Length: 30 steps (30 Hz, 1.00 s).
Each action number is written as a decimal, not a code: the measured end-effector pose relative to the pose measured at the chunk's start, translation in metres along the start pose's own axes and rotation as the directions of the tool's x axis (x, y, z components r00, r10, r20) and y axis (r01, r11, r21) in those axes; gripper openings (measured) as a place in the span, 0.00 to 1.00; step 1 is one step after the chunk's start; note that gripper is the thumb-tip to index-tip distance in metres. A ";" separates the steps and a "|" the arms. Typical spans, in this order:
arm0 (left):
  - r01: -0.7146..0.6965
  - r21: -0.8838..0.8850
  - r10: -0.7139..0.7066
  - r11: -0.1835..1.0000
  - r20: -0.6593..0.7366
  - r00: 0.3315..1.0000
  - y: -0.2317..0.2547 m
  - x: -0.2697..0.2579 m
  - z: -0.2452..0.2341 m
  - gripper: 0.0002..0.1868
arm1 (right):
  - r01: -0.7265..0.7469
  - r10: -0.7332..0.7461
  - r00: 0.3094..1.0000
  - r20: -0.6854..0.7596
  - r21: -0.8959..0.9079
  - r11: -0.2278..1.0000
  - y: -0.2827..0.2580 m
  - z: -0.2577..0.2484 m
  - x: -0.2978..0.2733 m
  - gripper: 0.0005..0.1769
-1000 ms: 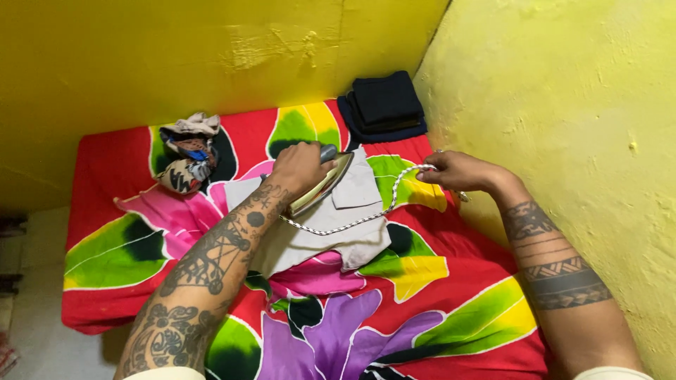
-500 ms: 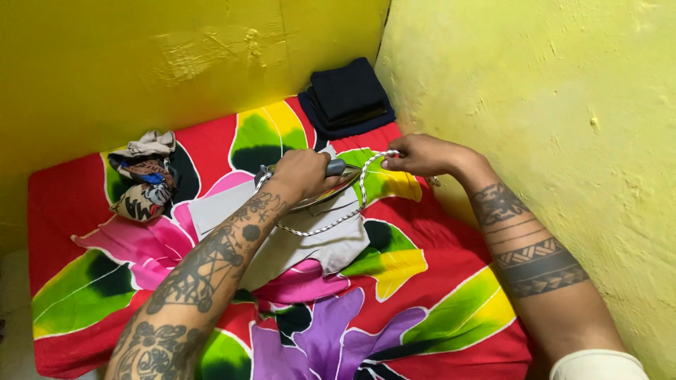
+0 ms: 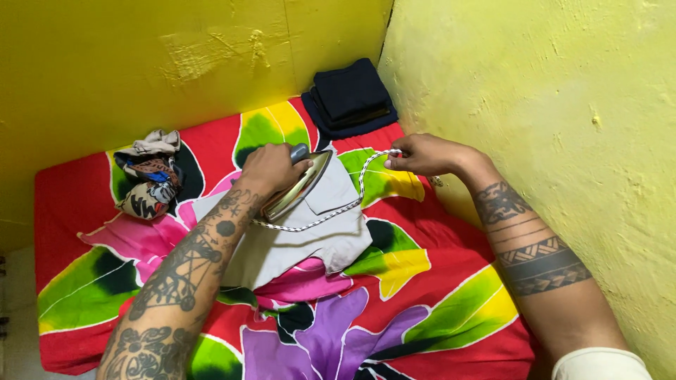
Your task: The person unfolds a white garment on a bed and smooths it with their hands. They then use an electric iron to press the garment, moving the iron back and forth across the fabric while holding the cord with the other hand.
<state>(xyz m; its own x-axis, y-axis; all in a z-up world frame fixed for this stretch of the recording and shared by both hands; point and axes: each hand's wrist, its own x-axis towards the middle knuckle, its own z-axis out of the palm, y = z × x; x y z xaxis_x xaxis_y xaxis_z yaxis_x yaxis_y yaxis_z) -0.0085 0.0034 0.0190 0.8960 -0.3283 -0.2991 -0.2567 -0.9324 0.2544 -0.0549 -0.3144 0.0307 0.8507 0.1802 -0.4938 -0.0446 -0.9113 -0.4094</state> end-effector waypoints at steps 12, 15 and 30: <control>0.110 0.012 -0.110 0.994 0.053 0.992 -0.078 -0.052 -0.018 0.32 | -0.016 0.010 0.999 0.047 0.122 0.992 -0.007 0.006 0.000 0.20; 0.167 -0.007 -0.167 0.986 0.041 0.985 -0.104 -0.057 -0.016 0.32 | 0.003 -0.021 0.996 0.082 0.214 0.977 -0.002 0.010 -0.005 0.12; 0.193 -0.036 -0.193 0.981 -0.022 0.981 -0.104 -0.097 -0.034 0.28 | 0.179 -0.112 0.969 -0.221 0.309 0.934 -0.006 0.011 -0.019 0.12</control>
<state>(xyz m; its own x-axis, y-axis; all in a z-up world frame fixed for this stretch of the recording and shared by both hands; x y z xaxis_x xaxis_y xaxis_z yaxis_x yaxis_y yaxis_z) -0.0562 0.1373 0.0526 0.9364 -0.1384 -0.3224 -0.0664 -0.9722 0.2246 -0.0766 -0.3083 0.0347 0.9450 0.1950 -0.2627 -0.0513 -0.7048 -0.7076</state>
